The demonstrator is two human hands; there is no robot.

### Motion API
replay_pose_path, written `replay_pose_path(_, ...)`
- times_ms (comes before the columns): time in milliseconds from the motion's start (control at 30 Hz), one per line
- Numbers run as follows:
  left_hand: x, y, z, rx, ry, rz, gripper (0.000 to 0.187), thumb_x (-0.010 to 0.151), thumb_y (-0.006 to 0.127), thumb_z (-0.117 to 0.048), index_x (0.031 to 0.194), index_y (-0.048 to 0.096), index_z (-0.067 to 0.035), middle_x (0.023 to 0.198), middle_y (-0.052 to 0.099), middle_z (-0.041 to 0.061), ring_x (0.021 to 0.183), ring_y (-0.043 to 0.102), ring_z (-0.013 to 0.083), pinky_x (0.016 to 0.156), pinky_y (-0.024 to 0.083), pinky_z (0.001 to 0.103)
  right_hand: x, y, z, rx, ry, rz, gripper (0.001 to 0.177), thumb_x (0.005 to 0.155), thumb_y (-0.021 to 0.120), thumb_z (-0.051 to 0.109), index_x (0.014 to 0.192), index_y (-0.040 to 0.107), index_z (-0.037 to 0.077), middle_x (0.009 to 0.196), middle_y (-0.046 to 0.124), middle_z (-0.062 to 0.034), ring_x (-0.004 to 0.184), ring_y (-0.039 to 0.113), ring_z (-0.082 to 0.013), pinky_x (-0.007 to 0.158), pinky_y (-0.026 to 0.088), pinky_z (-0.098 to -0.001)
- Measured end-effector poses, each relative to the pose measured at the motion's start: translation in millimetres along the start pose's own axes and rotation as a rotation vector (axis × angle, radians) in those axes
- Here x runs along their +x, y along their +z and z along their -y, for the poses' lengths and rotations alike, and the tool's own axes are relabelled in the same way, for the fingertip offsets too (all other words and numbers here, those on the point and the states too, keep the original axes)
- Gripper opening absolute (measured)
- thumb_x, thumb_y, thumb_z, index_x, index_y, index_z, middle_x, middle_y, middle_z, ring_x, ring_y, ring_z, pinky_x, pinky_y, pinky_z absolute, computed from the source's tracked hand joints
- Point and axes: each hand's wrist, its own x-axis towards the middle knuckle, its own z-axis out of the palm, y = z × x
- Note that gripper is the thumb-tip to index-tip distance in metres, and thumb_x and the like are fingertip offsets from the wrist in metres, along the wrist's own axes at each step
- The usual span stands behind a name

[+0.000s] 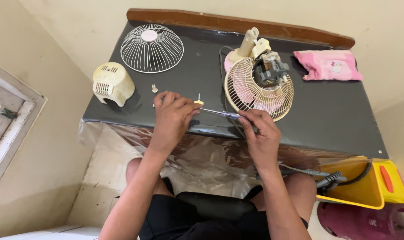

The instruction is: The person disassembles a table fan by removing the front grill and unscrewing the motor housing. They use a screwdriver to remove screws and separate the motor from the fan assembly, placing parts on the table.

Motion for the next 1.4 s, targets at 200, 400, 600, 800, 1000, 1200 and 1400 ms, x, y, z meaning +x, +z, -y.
replay_pose_path(200, -12.2, -5.0, 16.8, 0.040, -0.071, -0.081, 0.013, 0.088, 0.080, -0.015, 0.101, 0.079, -0.013, 0.097, 0.074, -0.003, 0.100, 0.058, 0.0211, 0.102, 0.035, 0.042, -0.5, 16.4, 1.2, -0.005, 0.090, 0.025, 0.018, 0.093, 0.076, 0.002, 0.111, 0.076, 0.003, 0.099, 0.072, -0.0073, 0.080, 0.064, -0.0132, 0.072, 0.050, -0.0245)
replay_pose_path(400, -23.8, -18.4, 32.2, 0.125, -0.175, -0.132, 0.011, 0.090, 0.080, -0.019, 0.100, 0.079, -0.014, 0.099, 0.074, -0.004, 0.098, 0.056, 0.0208, 0.098, 0.034, 0.041, -1.5, 33.7, 2.1, 0.028, 0.032, 0.000, 0.017, 0.094, 0.076, 0.002, 0.111, 0.075, 0.002, 0.100, 0.072, -0.0077, 0.086, 0.066, -0.0131, 0.076, 0.052, -0.0238)
replay_pose_path(600, -30.3, -24.1, 43.0, 0.176, -0.219, -0.115, 0.010, 0.090, 0.080, -0.018, 0.100, 0.079, -0.017, 0.101, 0.074, -0.006, 0.103, 0.053, 0.0216, 0.099, 0.031, 0.042, -1.4, 41.3, 4.1, 0.039, 0.058, 0.004, 0.017, 0.095, 0.076, 0.002, 0.112, 0.075, 0.001, 0.098, 0.071, -0.0076, 0.083, 0.063, -0.0135, 0.072, 0.050, -0.0244)
replay_pose_path(800, -31.2, -19.6, 43.9, 0.216, -0.257, -0.107, 0.018, 0.089, 0.080, -0.017, 0.107, 0.078, -0.015, 0.101, 0.074, -0.005, 0.105, 0.053, 0.0229, 0.101, 0.029, 0.045, -0.2, 44.0, 6.3, -0.001, 0.012, 0.010, 0.017, 0.095, 0.076, 0.002, 0.112, 0.074, 0.000, 0.098, 0.070, -0.0075, 0.086, 0.065, -0.0128, 0.078, 0.051, -0.0251)
replay_pose_path(1000, -32.1, -16.4, 43.4, 0.235, -0.209, -0.124, 0.015, 0.089, 0.079, -0.016, 0.103, 0.078, -0.018, 0.103, 0.075, -0.006, 0.109, 0.054, 0.0244, 0.101, 0.028, 0.046, 0.9, 46.7, 7.7, 0.016, 0.053, 0.007, 0.017, 0.094, 0.076, 0.001, 0.111, 0.074, 0.000, 0.098, 0.070, -0.0085, 0.082, 0.064, -0.0144, 0.073, 0.050, -0.0251)
replay_pose_path(1200, -37.0, -17.0, 41.3, 0.215, -0.263, -0.118, 0.013, 0.089, 0.080, -0.018, 0.102, 0.078, -0.017, 0.102, 0.074, -0.005, 0.108, 0.054, 0.0240, 0.102, 0.027, 0.048, 1.0, 52.6, 13.1, -0.024, 0.070, 0.060, 0.017, 0.093, 0.077, 0.000, 0.109, 0.075, 0.001, 0.097, 0.071, -0.0079, 0.076, 0.061, -0.0142, 0.069, 0.048, -0.0248)
replay_pose_path(1400, -37.0, -16.7, 41.1, 0.200, -0.268, -0.129, 0.012, 0.089, 0.081, -0.019, 0.101, 0.079, -0.019, 0.100, 0.073, -0.007, 0.107, 0.053, 0.0229, 0.101, 0.027, 0.048, 3.0, 62.6, 18.6, -0.009, 0.000, 0.103, 0.017, 0.093, 0.077, -0.001, 0.110, 0.074, 0.001, 0.102, 0.071, -0.0084, 0.085, 0.066, -0.0157, 0.076, 0.052, -0.0263)
